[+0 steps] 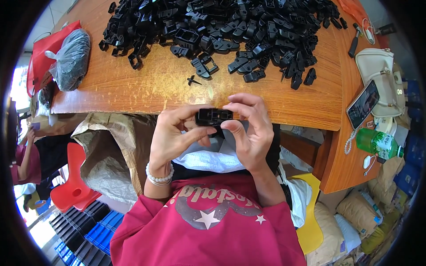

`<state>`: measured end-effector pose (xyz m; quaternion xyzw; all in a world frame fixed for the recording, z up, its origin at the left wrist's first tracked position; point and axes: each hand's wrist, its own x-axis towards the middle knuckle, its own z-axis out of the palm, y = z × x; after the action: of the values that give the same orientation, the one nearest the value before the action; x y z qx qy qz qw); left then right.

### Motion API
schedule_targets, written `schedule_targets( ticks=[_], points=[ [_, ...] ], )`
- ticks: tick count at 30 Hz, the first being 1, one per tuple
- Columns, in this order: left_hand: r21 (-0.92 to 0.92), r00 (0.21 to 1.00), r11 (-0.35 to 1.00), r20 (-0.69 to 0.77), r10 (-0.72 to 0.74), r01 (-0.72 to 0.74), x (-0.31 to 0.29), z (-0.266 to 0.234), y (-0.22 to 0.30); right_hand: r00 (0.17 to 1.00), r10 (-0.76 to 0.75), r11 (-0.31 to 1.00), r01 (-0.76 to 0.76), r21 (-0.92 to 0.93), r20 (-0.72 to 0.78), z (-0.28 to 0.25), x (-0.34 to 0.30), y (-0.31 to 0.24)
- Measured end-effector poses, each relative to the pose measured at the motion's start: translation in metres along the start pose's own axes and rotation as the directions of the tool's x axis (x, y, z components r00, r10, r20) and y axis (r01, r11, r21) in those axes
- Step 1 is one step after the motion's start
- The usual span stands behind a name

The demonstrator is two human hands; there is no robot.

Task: Assembling two black plastic components by snapping them together and placing them in a collection bag.

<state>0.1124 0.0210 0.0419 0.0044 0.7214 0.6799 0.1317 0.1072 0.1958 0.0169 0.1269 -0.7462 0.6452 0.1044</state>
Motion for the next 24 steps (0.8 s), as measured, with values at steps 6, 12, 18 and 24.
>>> schedule_targets(
  ticks=[6,12,18,24],
  points=[
    [0.025,0.988,0.988,-0.028,0.154,-0.153,0.003,0.001,-0.007,0.997,-0.003,0.997,-0.003,0.080,0.082,0.004,0.001,0.002],
    [0.220,0.914,0.900,-0.071,0.400,-0.377,0.001,0.008,-0.011,0.993,0.108,0.986,-0.113,0.119,0.046,0.005,-0.005,0.006],
    [0.745,0.856,0.580,-0.024,0.517,-0.330,0.048,-0.014,-0.009,0.941,0.197,0.971,-0.148,-0.187,0.276,-0.016,0.010,-0.002],
    [0.891,0.845,0.381,0.007,0.535,-0.248,0.077,-0.026,-0.019,0.968,-0.242,0.593,0.204,-0.779,0.068,-0.024,0.045,0.043]
  ],
)
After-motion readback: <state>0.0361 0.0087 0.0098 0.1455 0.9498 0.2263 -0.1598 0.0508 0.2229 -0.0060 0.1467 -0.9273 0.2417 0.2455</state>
